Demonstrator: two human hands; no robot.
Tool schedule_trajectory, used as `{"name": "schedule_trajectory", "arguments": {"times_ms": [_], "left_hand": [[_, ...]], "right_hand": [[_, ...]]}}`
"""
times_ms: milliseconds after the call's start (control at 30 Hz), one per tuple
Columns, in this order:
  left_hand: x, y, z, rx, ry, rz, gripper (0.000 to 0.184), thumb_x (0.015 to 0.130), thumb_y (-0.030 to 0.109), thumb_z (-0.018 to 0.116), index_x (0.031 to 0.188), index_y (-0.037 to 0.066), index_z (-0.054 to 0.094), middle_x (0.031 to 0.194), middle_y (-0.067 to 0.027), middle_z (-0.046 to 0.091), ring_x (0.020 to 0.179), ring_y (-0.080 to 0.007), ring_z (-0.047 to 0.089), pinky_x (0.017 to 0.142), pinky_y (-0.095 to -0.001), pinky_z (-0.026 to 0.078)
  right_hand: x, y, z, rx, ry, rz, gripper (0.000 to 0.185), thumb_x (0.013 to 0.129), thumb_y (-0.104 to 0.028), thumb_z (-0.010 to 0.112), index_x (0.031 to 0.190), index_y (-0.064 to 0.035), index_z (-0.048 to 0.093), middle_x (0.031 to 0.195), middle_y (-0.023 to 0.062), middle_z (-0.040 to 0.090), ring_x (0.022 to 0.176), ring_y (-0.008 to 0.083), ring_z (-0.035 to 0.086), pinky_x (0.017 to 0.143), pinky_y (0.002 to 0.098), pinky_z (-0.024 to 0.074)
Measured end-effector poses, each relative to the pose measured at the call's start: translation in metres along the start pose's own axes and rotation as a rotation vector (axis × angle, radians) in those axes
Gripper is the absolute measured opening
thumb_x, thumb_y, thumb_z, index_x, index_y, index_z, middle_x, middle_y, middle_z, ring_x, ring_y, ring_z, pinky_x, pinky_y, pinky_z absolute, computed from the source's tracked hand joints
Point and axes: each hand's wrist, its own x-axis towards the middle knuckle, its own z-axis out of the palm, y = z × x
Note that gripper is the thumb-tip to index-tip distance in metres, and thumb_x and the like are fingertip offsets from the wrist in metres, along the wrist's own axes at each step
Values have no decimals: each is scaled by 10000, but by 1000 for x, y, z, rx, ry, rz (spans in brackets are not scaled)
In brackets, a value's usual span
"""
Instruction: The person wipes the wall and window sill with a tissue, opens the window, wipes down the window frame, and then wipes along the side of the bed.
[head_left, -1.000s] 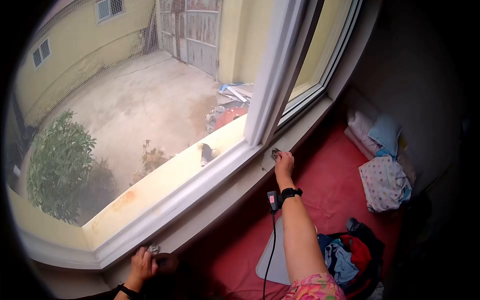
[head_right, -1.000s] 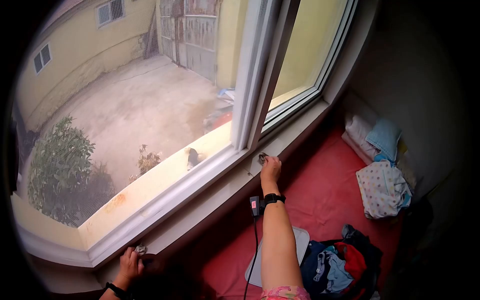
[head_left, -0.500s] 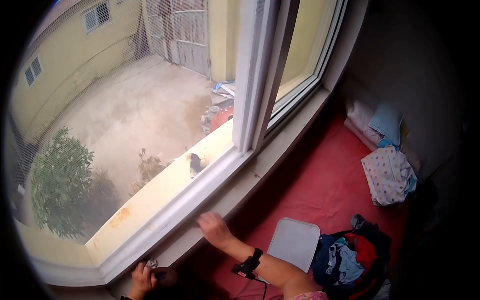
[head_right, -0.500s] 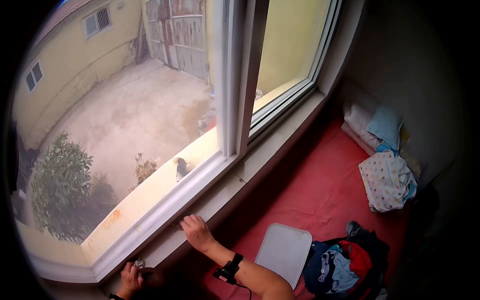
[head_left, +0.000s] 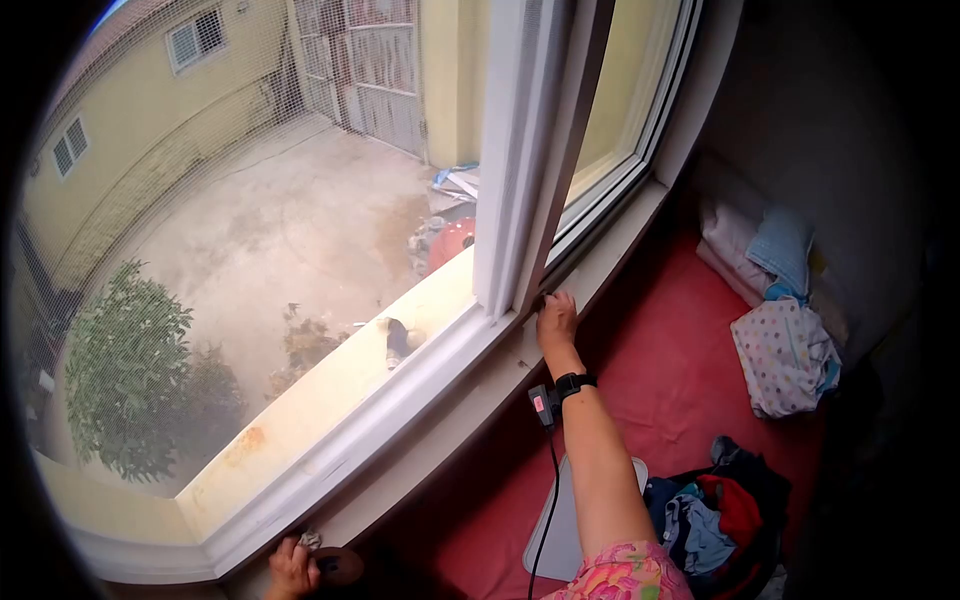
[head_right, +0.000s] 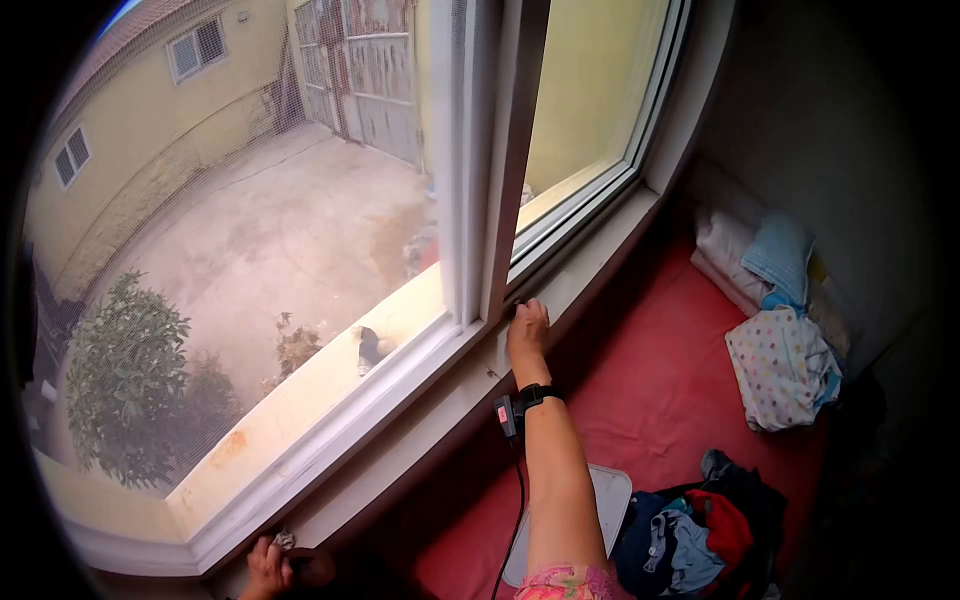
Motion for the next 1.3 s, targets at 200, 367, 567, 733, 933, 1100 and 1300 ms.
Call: {"name": "schedule_trajectory", "arguments": {"times_ms": [200, 367, 567, 733, 933, 1100, 1300], "left_hand": [[1, -8, 10, 4, 35, 19, 470, 811, 50, 453, 1275, 126, 462, 1163, -241, 491, 1017, -440, 515, 835, -493, 469], [0, -2, 5, 39, 44, 18, 464, 816, 51, 446, 1275, 113, 461, 1171, -244, 491, 1034, -441, 506, 868, -490, 455], [-3, -8, 7, 6, 27, 35, 447, 831, 67, 446, 1276, 103, 466, 1167, -235, 500, 1027, -429, 513, 860, -487, 452], [1, -31, 31, 71, 188, 113, 295, 736, 107, 505, 1028, 65, 513, 1007, -214, 523, 850, -390, 532, 694, -457, 453], [6, -35, 38, 133, 363, 282, 175, 661, 129, 564, 801, 29, 533, 898, -194, 536, 698, -361, 552, 543, -435, 455], [5, -29, 32, 129, 332, 257, 179, 672, 131, 567, 821, 39, 532, 919, -182, 532, 726, -354, 550, 561, -435, 460], [8, -27, 31, 65, 348, 262, 146, 685, 119, 575, 801, 52, 518, 914, -168, 528, 745, -348, 548, 572, -436, 464]], "right_hand": [[-87, -93, -69, 395, -216, -235, 47, 699, 16, 569, 739, -3, 584, 837, 135, 520, 830, 330, 511, 754, 418, 451], [-91, -90, -96, 575, -265, -386, 120, 747, 7, 558, 847, -19, 618, 862, 116, 561, 843, 305, 539, 757, 375, 469], [-6, 22, -39, 140, 44, 51, 141, 775, -31, 588, 905, -30, 642, 916, 122, 587, 894, 307, 546, 769, 382, 473], [-2, -9, -13, 30, -61, 42, 80, 767, -23, 562, 823, -6, 617, 905, 134, 567, 886, 314, 535, 775, 389, 466], [-91, -105, -61, 210, -193, -120, 51, 695, 33, 555, 708, -16, 545, 839, 138, 521, 848, 336, 504, 769, 411, 449], [-165, -174, -104, 586, -421, -431, 31, 733, -48, 569, 759, -44, 584, 830, 103, 531, 833, 290, 515, 745, 387, 449], [-103, -106, -81, 175, -146, -133, 77, 769, -60, 564, 810, -28, 622, 840, 112, 559, 832, 312, 523, 780, 402, 437]]}}
